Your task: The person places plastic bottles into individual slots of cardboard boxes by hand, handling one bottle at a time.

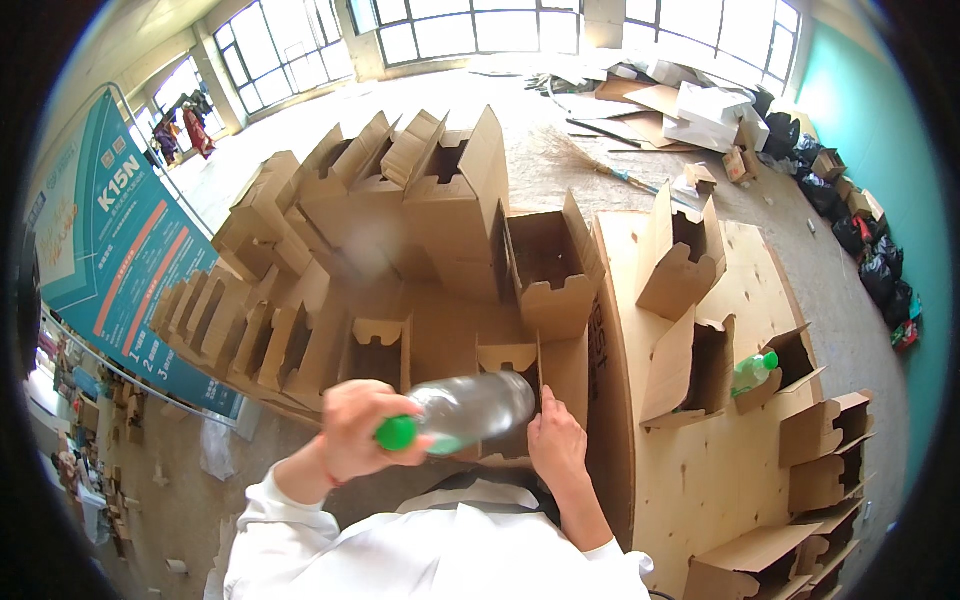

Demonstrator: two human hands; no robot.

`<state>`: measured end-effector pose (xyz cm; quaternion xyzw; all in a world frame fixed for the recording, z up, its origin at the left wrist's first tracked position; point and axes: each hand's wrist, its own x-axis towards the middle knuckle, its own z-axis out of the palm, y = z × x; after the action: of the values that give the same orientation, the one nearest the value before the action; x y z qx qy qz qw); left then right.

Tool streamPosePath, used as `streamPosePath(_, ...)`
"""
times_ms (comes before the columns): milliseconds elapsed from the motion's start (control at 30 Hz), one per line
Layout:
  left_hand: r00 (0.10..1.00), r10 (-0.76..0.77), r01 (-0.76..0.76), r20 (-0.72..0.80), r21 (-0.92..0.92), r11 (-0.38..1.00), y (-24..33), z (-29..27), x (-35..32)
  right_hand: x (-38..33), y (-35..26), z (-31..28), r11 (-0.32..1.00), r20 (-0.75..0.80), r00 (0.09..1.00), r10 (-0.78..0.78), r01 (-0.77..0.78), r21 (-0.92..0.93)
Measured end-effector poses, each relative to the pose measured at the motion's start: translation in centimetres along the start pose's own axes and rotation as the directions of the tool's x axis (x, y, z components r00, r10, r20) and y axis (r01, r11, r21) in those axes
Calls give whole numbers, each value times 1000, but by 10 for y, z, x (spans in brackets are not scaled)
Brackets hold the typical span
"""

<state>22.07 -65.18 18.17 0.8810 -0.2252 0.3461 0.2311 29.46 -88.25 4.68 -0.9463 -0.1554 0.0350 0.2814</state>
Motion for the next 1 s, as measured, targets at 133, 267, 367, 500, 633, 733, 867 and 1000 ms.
streamPosePath(133, 994, 96, -95, 46, -18, 995, 21, 52, 7, -1, 8, -2, 997, 45, 997, 63, -61, -43)
streamPosePath(267, 965, 210, -217, 159, 30, 976, 3, 96, -13, -9, 6, -1, 999, 17, 999, 48, -47, -11)
streamPosePath(367, 926, 228, -249, 300, 32, 968, -12, 126, -43, -11, 4, 0, 999, 14, 999, 31, -31, -14)
streamPosePath(500, 887, 83, -102, 454, 17, 995, -9, 137, -58, -16, -3, 1, 999, 11, 999, -32, 32, 26)
streamPosePath(633, 810, 69, -36, 582, -67, 997, 7, 132, -46, -11, 7, 6, 1000, 18, 1000, 18, -17, -15)
streamPosePath(733, 680, 42, -34, 732, -26, 999, 15, 134, -51, -13, 11, 5, 1000, 61, 998, -16, 17, -13)
streamPosePath(867, 580, -59, -38, 813, 99, 994, 22, 128, -41, -13, 13, 5, 999, 49, 998, -39, 40, -2)
streamPosePath(1000, 554, -119, -103, 824, 210, 972, 32, 138, -43, -11, 14, 2, 997, 60, 996, -69, 70, -13)
